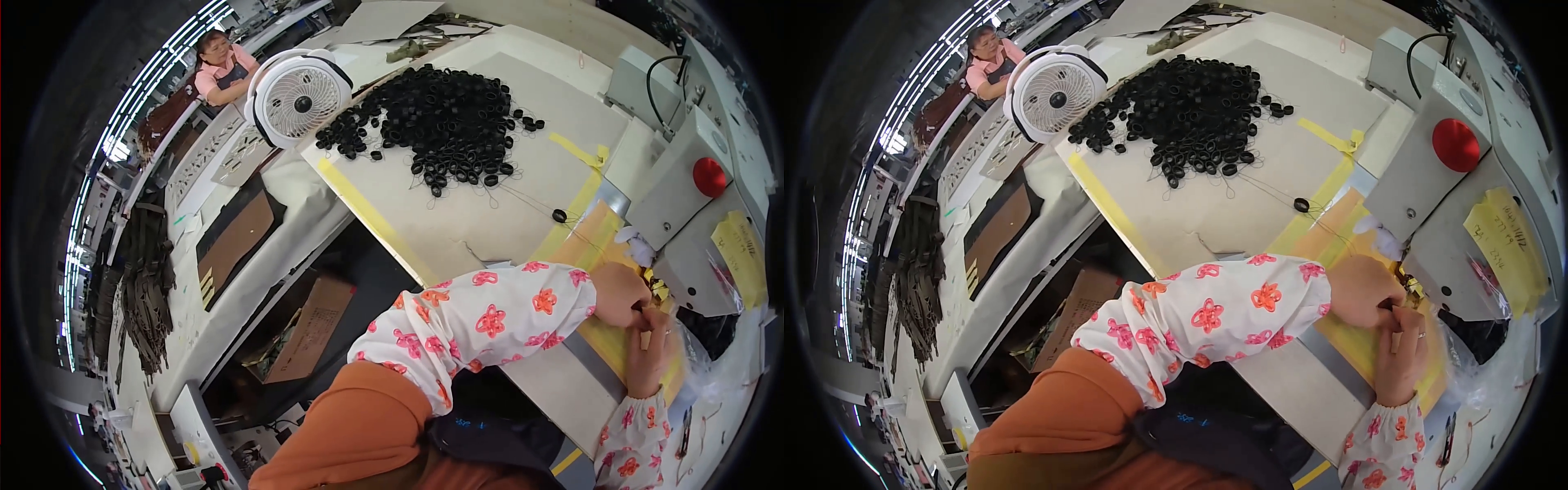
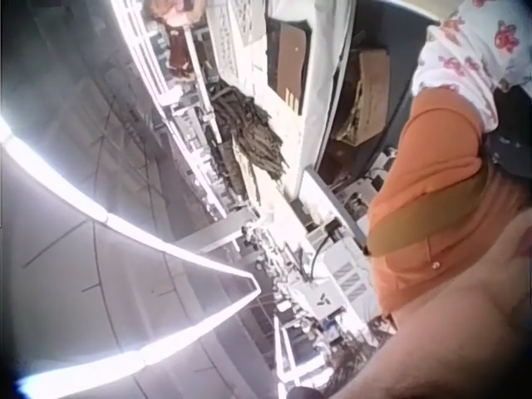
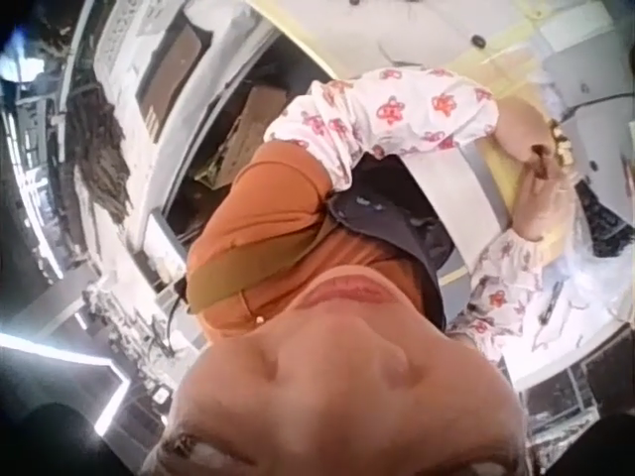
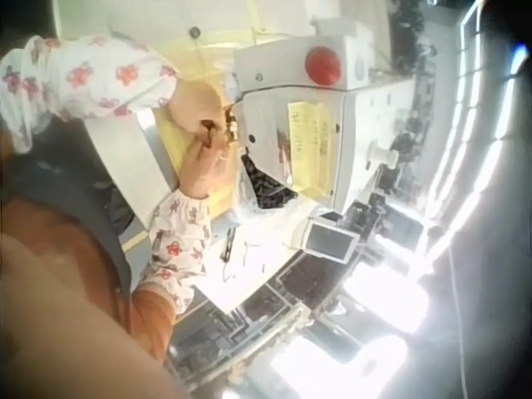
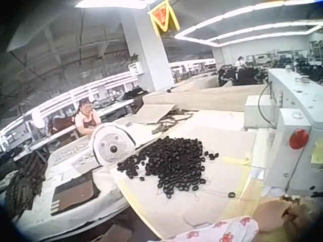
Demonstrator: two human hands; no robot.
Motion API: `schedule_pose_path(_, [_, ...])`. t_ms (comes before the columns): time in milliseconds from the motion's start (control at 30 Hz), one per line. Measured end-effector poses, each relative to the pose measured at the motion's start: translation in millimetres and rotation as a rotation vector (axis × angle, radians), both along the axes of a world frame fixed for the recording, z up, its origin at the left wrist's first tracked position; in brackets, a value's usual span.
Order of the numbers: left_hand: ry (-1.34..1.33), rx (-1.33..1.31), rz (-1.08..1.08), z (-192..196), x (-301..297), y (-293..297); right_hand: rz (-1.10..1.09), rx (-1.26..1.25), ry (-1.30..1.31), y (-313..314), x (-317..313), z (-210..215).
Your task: Attaching plastic hardware components to a leather strap using an industrial sewing machine.
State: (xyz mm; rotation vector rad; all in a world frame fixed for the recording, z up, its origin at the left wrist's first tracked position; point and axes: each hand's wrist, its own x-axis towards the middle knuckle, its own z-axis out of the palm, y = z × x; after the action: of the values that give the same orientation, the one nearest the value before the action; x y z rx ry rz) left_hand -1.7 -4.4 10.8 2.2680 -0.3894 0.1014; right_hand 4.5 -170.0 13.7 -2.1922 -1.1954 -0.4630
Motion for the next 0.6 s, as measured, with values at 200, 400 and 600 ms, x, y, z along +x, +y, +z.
schedule_pose_path(200, [-0.034, -0.096, 0.051, -5.3, 4.8, -3.9, -0.036, 0.069, 0.050, -3.2, 1.5, -3.4])
schedule_pose_path(400, [-0.079, -0.027, 0.025, -5.7, 2.9, -5.9, -0.068, 0.084, 0.188, -5.4, 0.6, -0.8])
schedule_pose_path(600, [-0.048, -0.007, 0.088, -8.7, 4.2, -8.6, -0.033, 0.037, 0.044, -0.2, 2.9, -1.1])
